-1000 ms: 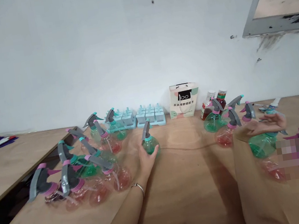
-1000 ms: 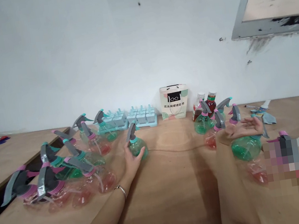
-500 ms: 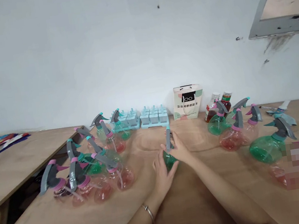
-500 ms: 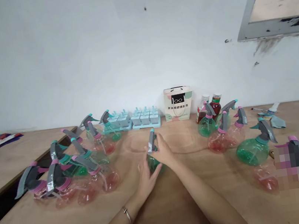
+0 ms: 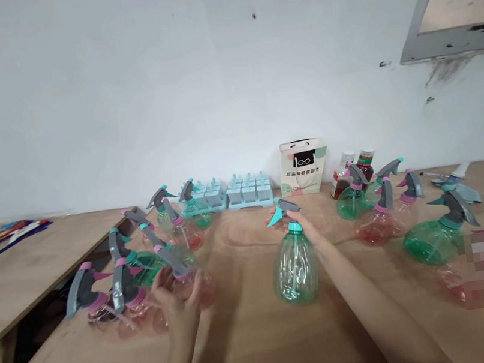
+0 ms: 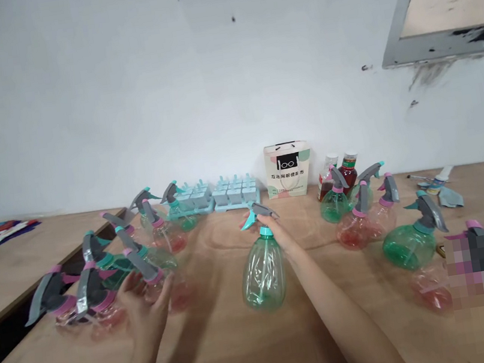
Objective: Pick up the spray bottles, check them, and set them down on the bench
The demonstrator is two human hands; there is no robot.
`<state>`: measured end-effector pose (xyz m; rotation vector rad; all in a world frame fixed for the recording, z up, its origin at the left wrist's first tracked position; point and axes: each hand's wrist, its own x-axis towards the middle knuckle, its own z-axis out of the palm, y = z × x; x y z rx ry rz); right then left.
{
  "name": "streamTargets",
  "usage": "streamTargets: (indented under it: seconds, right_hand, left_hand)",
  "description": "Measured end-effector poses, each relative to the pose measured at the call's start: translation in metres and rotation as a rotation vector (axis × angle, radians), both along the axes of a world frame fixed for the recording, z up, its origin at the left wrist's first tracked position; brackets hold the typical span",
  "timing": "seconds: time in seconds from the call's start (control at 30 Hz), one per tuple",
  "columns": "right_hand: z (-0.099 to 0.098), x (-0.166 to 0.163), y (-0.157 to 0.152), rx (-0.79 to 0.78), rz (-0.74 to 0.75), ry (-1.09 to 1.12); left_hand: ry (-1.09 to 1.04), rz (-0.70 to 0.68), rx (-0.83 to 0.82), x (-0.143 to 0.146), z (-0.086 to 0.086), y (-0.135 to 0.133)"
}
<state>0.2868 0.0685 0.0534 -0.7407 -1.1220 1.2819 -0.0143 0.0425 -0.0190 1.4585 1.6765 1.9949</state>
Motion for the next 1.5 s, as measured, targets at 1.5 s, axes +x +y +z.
streamTargets:
  seconds: [1.5]
  right_hand:
    - [0.019, -0.005, -0.014, 0.013, -0.013, -0.042]
  left_hand:
    - [-0.073, -0.595, -0.153, 0.086, -0.05, 0.043]
